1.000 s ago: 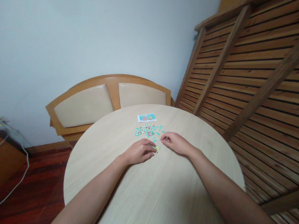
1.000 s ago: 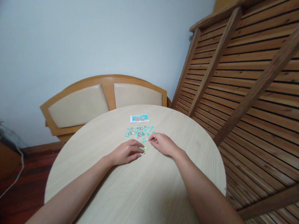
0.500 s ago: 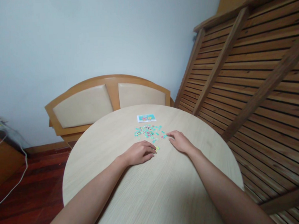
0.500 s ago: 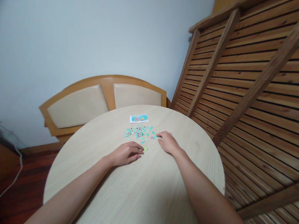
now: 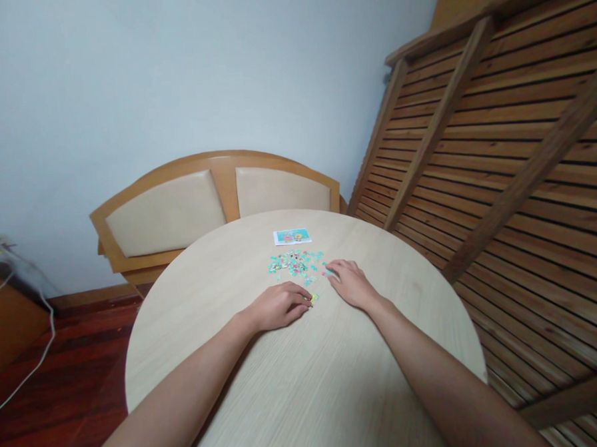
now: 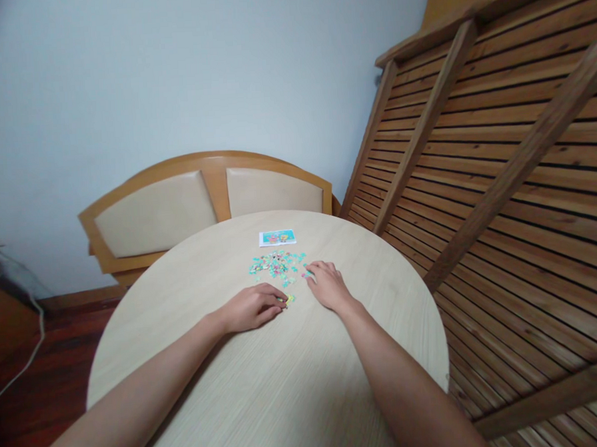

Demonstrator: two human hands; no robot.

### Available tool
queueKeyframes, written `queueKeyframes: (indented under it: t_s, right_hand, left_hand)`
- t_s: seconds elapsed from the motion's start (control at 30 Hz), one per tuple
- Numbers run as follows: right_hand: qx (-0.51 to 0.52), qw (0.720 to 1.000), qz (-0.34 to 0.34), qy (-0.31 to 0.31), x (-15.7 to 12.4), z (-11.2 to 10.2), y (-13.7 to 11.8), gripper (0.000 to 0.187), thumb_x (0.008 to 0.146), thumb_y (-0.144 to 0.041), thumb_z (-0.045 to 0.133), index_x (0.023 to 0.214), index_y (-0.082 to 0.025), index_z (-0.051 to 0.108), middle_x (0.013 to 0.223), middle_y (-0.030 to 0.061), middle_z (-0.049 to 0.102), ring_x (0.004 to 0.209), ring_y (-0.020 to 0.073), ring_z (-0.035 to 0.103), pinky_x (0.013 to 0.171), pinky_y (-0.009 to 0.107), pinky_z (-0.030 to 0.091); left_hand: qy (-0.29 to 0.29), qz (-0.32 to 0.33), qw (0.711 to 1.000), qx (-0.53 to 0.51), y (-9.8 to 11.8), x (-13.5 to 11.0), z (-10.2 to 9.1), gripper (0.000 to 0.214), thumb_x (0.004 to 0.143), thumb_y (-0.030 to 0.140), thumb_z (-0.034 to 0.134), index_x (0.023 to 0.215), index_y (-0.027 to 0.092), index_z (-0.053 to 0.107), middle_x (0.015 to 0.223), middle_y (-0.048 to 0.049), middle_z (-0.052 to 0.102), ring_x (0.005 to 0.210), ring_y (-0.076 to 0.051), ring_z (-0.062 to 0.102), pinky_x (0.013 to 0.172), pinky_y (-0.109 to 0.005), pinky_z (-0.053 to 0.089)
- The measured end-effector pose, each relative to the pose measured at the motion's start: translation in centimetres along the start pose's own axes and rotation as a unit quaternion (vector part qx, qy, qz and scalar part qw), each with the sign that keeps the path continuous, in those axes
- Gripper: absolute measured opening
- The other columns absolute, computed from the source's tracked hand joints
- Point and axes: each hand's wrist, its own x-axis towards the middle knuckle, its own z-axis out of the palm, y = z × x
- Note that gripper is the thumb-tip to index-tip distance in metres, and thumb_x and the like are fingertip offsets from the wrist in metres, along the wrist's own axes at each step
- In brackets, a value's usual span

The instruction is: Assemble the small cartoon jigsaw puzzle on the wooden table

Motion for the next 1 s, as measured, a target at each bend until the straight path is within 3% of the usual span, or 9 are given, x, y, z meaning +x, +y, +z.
queueKeyframes:
  t_s: [0.17, 0.37, 0.77, 1.0]
  right_hand:
    - [-0.002, 0.997, -0.076, -0.028, 0.1, 1.0, -2.8, 0.046, 0.103, -0.032, 0.032, 0.145, -0.026, 0.049, 0.149, 0.0047, 0.048, 0.138, 0.0269, 0.033, 0.111, 0.047, 0.031]
    - [-0.006, 0.996, -0.062, -0.069, 0.7, 1.7, -4.0, 0.048, 0.103, -0.043, 0.032, 0.145, -0.030, 0.049, 0.154, 0.0021, 0.042, 0.145, 0.0314, 0.024, 0.115, 0.053, 0.024]
    - [0.073, 0.993, -0.096, -0.007, 0.7, 2.3, -2.4, 0.036, 0.098, -0.039, 0.049, 0.125, -0.025, 0.067, 0.133, 0.0070, 0.062, 0.135, 0.0293, 0.037, 0.111, 0.051, 0.033]
    - [0.072, 0.994, -0.085, -0.022, 0.4, 2.1, -2.7, 0.035, 0.097, -0.040, 0.050, 0.126, -0.027, 0.067, 0.139, 0.0058, 0.058, 0.137, 0.0317, 0.035, 0.110, 0.055, 0.033]
  left_hand:
    - [-0.002, -0.001, 1.000, 0.003, 0.2, 0.0, -0.1, 0.023, 0.095, 0.025, 0.052, 0.106, 0.019, 0.071, 0.115, -0.0065, 0.070, 0.107, -0.019, 0.063, 0.099, -0.032, 0.047]
    - [-0.005, -0.004, 1.000, 0.001, 0.3, 0.1, -0.1, 0.022, 0.094, 0.024, 0.053, 0.105, 0.019, 0.071, 0.114, -0.0067, 0.070, 0.108, -0.020, 0.063, 0.099, -0.032, 0.048]
    - [-0.004, -0.009, 1.000, -0.001, 0.0, -0.1, 0.0, 0.023, 0.095, 0.024, 0.051, 0.106, 0.019, 0.071, 0.115, -0.0063, 0.069, 0.107, -0.020, 0.063, 0.099, -0.032, 0.048]
    - [-0.004, -0.014, 1.000, 0.000, 0.0, -0.1, 0.1, 0.023, 0.096, 0.026, 0.051, 0.107, 0.020, 0.071, 0.114, -0.0061, 0.069, 0.107, -0.019, 0.063, 0.097, -0.031, 0.048]
